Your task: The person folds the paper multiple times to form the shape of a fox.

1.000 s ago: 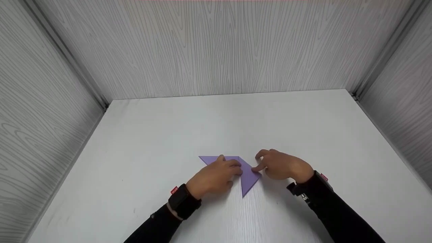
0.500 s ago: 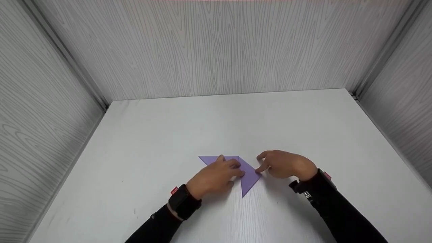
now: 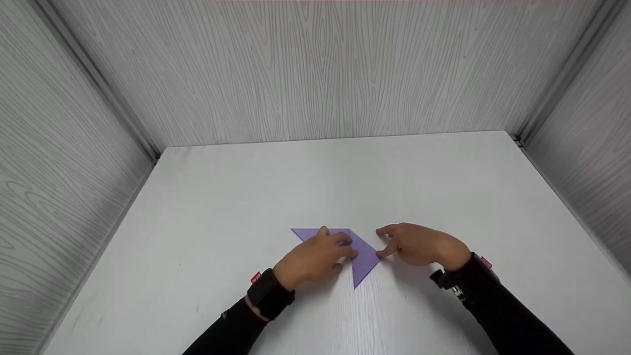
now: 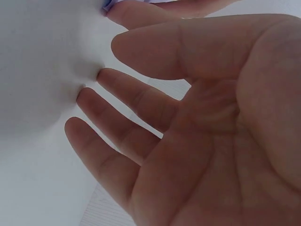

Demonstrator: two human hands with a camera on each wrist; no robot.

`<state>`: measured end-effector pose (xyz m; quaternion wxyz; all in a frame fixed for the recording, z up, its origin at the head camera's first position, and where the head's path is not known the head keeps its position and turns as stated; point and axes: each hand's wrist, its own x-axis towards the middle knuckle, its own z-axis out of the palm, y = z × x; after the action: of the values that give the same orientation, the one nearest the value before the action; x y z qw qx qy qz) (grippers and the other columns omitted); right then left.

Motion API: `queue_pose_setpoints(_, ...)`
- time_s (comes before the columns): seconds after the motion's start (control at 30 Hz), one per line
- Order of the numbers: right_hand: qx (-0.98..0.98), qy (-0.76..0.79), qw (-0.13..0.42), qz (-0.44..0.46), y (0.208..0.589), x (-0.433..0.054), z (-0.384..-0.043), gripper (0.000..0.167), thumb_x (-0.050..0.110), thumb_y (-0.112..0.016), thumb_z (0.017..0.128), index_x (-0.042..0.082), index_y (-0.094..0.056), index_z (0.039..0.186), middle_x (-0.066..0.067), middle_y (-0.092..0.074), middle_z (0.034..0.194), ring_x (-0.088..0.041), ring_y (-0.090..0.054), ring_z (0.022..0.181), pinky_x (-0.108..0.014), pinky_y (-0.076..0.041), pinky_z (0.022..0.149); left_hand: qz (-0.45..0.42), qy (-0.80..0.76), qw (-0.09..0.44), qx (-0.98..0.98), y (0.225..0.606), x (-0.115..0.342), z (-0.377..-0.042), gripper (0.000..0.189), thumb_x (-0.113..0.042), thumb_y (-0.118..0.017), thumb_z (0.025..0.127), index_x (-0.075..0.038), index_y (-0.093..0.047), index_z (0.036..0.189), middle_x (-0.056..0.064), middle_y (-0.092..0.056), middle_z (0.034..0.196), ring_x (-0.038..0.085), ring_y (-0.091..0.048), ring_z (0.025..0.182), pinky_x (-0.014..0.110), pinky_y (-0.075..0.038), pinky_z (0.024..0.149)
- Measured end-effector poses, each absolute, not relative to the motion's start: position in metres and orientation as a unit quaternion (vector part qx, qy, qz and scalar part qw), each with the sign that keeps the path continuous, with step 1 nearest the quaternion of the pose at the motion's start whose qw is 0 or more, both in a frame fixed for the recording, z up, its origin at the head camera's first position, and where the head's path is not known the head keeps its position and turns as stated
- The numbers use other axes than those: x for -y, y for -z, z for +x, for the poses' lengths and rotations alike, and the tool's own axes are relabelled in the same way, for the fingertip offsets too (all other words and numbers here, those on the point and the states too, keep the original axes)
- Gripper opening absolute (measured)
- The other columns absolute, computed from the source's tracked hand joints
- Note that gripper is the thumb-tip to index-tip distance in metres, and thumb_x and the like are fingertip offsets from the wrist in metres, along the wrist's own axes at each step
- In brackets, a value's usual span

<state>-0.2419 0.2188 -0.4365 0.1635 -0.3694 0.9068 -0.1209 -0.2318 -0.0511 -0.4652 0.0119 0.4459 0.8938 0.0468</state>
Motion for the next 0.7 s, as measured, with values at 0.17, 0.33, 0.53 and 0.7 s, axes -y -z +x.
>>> queue_pose_setpoints(0.17, -0.914, 0.116, 0.160, -0.355, 0.440, -0.218, -0.236, 0.054, -0.017, -0.044, 0.092, 0.012, -0.073, 0.127, -0.025, -0.049, 0.153, -0.042, -0.047, 0.141, -0.051, -0.046, 0.108, 0.441, -0.051, 0.017, -0.896, 0.466, 0.052, -0.232, 0.031, -0.012, -0.070, 0.096, -0.020, -0.073, 0.126, 0.003, -0.063, 0.138, 0.025, -0.056, 0.124, 0.040, -0.040, 0.102)
queue_pose_setpoints(0.33, -0.916, 0.099, 0.164, -0.354, 0.441, -0.218, -0.232, 0.055, -0.016, -0.046, 0.094, 0.015, -0.070, 0.132, -0.025, -0.045, 0.156, -0.042, -0.045, 0.143, -0.052, -0.044, 0.110, 0.433, -0.060, 0.025, -0.899, 0.465, 0.054, -0.231, 0.031, -0.012, -0.070, 0.097, -0.020, -0.074, 0.126, 0.003, -0.063, 0.138, 0.025, -0.056, 0.126, 0.040, -0.040, 0.103)
queue_pose_setpoints(0.53, -0.914, 0.102, 0.172, -0.354, 0.443, -0.228, -0.229, 0.060, -0.018, -0.044, 0.091, 0.016, -0.070, 0.134, -0.024, -0.043, 0.157, -0.041, -0.044, 0.144, -0.052, -0.042, 0.112, 0.438, -0.057, 0.026, -0.897, 0.468, 0.052, -0.233, 0.031, -0.013, -0.070, 0.097, -0.020, -0.074, 0.126, 0.003, -0.064, 0.138, 0.025, -0.056, 0.124, 0.038, -0.041, 0.100)
queue_pose_setpoints(0.7, -0.920, 0.096, 0.130, -0.358, 0.446, -0.226, -0.222, 0.057, -0.019, -0.048, 0.090, 0.016, -0.076, 0.126, -0.025, -0.049, 0.153, -0.040, -0.048, 0.141, -0.051, -0.046, 0.108, 0.440, -0.048, 0.020, -0.897, 0.466, 0.053, -0.233, 0.030, -0.013, -0.070, 0.097, -0.020, -0.074, 0.125, 0.003, -0.064, 0.136, 0.025, -0.057, 0.123, 0.041, -0.042, 0.103)
